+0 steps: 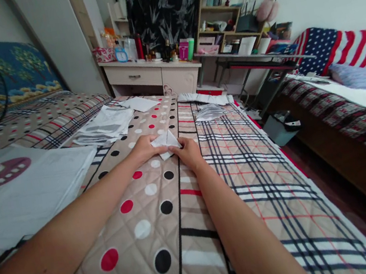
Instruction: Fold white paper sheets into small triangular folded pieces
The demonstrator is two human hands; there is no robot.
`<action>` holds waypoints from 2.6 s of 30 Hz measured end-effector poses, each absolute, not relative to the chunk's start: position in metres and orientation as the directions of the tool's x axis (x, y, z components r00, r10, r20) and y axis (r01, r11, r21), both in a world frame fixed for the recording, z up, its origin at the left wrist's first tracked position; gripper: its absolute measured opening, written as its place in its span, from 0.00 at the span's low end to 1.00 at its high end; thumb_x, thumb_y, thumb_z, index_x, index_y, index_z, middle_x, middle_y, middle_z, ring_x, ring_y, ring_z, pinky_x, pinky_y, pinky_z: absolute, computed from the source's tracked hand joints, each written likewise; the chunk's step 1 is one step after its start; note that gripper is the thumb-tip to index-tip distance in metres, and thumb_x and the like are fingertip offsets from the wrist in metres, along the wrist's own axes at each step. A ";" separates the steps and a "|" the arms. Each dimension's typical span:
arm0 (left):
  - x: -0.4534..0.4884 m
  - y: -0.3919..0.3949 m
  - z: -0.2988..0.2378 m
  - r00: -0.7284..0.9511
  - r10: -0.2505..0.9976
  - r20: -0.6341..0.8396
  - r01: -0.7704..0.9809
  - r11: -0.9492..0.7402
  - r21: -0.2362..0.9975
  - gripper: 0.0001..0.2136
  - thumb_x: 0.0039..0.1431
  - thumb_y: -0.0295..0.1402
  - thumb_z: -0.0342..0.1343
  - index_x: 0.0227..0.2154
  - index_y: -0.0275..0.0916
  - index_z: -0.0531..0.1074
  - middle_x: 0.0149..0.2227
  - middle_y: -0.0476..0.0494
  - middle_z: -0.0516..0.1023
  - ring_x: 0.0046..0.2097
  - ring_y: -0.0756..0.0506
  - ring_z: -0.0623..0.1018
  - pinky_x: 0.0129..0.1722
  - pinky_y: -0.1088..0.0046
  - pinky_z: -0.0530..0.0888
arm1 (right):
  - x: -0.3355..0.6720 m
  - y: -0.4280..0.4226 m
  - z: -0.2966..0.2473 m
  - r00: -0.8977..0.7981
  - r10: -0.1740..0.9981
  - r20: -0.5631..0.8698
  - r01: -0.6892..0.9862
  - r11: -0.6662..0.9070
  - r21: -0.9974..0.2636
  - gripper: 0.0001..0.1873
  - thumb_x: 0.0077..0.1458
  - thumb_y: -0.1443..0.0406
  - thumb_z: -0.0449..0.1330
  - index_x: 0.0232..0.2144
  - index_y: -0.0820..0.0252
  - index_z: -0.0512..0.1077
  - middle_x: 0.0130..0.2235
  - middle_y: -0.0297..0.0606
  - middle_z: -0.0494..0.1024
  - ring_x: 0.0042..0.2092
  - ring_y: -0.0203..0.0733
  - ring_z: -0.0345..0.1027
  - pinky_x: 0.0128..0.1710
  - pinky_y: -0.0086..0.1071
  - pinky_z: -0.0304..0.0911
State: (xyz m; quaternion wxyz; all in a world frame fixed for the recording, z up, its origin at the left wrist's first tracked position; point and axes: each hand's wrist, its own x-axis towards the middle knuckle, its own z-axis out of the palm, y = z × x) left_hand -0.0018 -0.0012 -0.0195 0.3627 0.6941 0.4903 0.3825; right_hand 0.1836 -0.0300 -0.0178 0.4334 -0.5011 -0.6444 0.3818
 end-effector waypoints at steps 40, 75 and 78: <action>-0.008 -0.006 -0.014 0.266 0.964 -0.025 0.112 -0.006 0.994 0.14 0.49 0.42 0.62 0.23 0.33 0.75 0.22 0.42 0.79 0.23 0.47 0.76 0.22 0.76 0.60 | 0.190 -0.016 -0.024 -0.105 0.984 0.142 0.113 0.153 -0.982 0.07 0.35 0.63 0.64 0.20 0.62 0.77 0.21 0.33 0.76 0.23 0.34 0.62 0.25 0.28 0.58; 0.009 -0.017 -0.004 0.249 0.968 -0.026 -0.254 0.091 0.963 0.11 0.47 0.32 0.67 0.30 0.32 0.72 0.22 0.51 0.72 0.20 0.56 0.66 0.20 0.83 0.61 | 0.167 -0.033 -0.013 0.029 0.968 0.250 -0.123 0.252 -0.960 0.27 0.52 0.42 0.57 0.23 0.60 0.72 0.21 0.36 0.76 0.22 0.35 0.67 0.25 0.29 0.62; 0.011 -0.019 0.002 0.385 0.920 -0.080 -0.330 0.218 0.918 0.05 0.53 0.27 0.60 0.32 0.34 0.69 0.18 0.56 0.62 0.18 0.58 0.60 0.19 0.85 0.58 | 0.167 -0.033 -0.011 -0.071 0.963 0.259 -0.241 0.235 -0.942 0.24 0.52 0.45 0.60 0.37 0.58 0.76 0.37 0.39 0.82 0.34 0.38 0.73 0.35 0.30 0.68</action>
